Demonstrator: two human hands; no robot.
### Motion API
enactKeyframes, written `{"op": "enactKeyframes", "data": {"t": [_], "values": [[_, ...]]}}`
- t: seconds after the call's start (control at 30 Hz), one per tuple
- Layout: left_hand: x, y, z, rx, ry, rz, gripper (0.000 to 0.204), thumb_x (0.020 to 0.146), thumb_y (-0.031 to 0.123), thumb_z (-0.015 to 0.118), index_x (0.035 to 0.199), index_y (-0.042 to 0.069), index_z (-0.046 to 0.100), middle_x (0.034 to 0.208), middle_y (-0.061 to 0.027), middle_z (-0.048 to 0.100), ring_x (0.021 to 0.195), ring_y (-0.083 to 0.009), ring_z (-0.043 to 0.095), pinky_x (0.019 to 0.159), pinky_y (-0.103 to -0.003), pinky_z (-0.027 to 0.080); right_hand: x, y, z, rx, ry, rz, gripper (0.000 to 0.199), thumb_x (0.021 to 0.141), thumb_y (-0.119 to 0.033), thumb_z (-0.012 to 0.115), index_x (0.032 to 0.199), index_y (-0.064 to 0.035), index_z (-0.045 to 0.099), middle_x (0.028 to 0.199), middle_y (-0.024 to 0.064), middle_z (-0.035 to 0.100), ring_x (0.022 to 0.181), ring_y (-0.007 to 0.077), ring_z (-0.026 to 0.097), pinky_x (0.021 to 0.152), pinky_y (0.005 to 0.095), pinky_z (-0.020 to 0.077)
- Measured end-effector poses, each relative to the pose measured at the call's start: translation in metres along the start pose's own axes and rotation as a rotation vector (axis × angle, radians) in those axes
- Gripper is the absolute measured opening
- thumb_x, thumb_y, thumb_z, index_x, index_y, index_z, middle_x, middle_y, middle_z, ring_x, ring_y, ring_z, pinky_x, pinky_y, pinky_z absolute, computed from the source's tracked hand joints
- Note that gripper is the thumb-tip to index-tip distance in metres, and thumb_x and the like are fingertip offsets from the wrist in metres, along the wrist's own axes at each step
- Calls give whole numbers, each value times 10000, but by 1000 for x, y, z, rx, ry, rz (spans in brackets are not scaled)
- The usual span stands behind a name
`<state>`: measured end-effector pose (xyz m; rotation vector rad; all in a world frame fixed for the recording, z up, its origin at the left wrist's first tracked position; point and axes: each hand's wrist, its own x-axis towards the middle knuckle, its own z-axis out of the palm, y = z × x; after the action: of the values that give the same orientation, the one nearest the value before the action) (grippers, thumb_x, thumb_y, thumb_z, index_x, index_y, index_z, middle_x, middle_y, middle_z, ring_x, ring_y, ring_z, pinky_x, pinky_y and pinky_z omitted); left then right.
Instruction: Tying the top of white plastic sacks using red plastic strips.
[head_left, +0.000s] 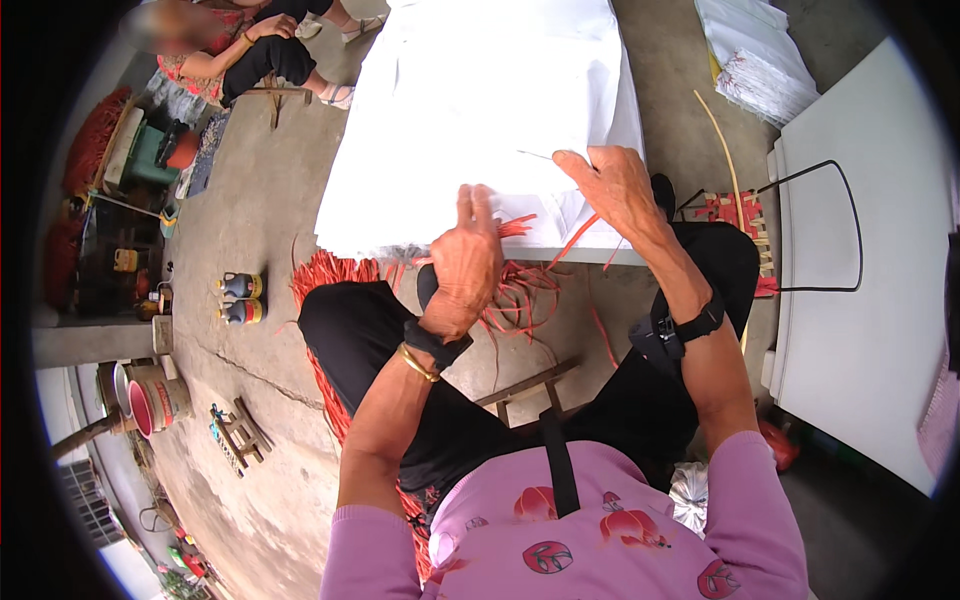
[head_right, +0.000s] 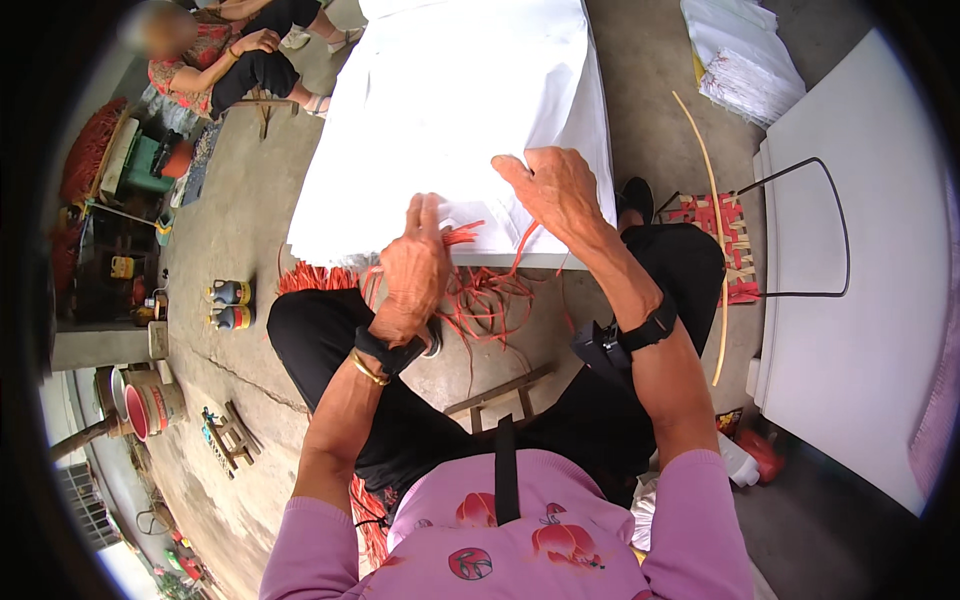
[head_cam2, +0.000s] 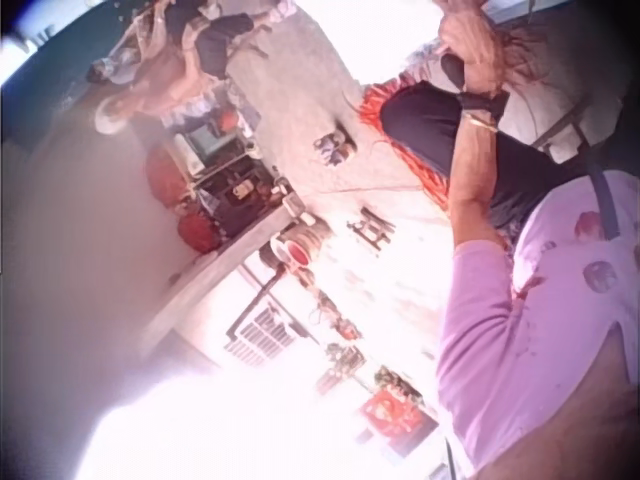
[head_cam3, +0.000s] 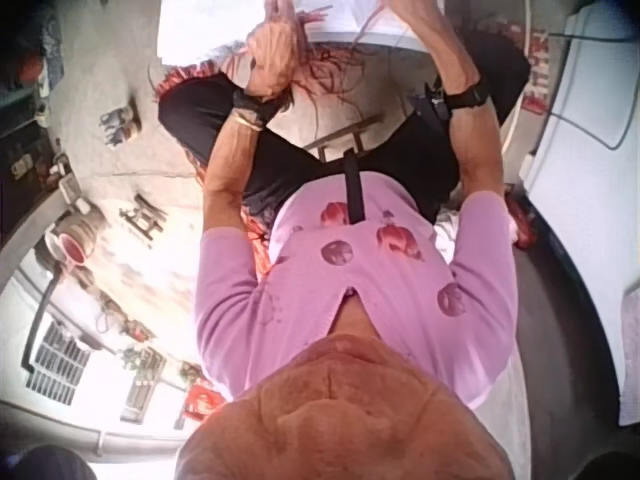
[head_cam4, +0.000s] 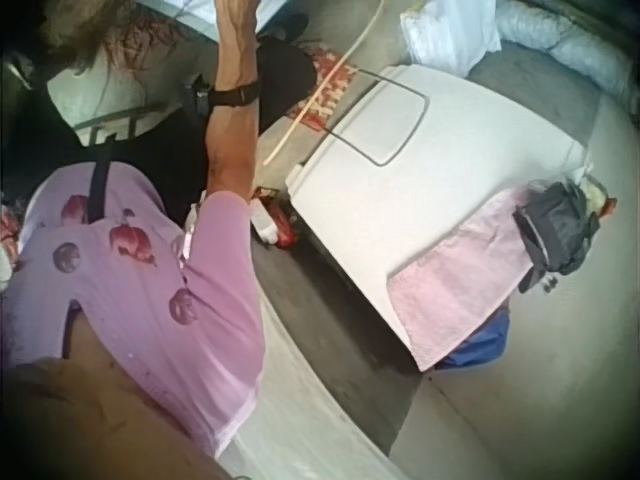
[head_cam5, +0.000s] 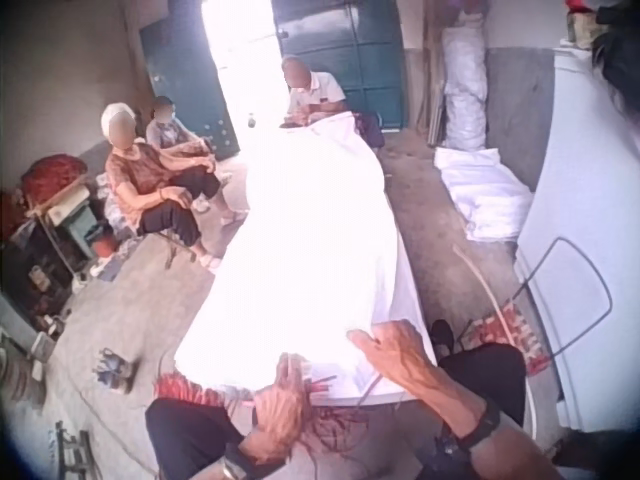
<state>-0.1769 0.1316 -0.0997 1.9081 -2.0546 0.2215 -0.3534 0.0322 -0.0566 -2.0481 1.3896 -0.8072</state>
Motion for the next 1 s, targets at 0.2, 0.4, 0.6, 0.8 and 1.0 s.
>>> {"op": "enactKeyframes", "data": {"t": [0.2,0.4,0.6,0.8,1.0], "values": [[-9,-6,-22,-234,137,32,478,700,95,666,1139,47,484,1053,-118,557,684,-306,620,531,-389,504,1,11,6,26,-32,85,556,798,-412,572,510,48,453,455,200,417,418,276,420,469,423,360],[29,4,2,-156,129,-183,440,668,54,661,1086,72,526,1000,-116,574,687,-321,604,561,-400,491,-1,3,4,48,-36,49,552,790,-410,570,515,55,459,464,212,414,421,281,411,474,430,358],[14,-20,-9,-298,392,-375,457,703,-13,634,1135,81,515,1041,-127,575,789,-315,622,605,-364,514,16,5,1,-17,-36,28,533,789,-386,570,514,59,466,452,208,417,413,306,393,468,430,353],[24,21,-13,-226,176,-216,270,701,53,628,960,98,565,877,-108,580,659,-342,581,530,-415,459,-2,2,-4,-14,63,-106,509,785,-388,580,535,50,502,498,233,450,450,369,473,482,440,372],[8,6,-4,-319,328,-314,172,704,50,602,868,83,560,780,-113,540,639,-348,571,537,-435,452,-16,8,15,-113,16,-156,492,773,-395,608,511,16,538,487,205,495,471,365,515,499,451,403]]}}
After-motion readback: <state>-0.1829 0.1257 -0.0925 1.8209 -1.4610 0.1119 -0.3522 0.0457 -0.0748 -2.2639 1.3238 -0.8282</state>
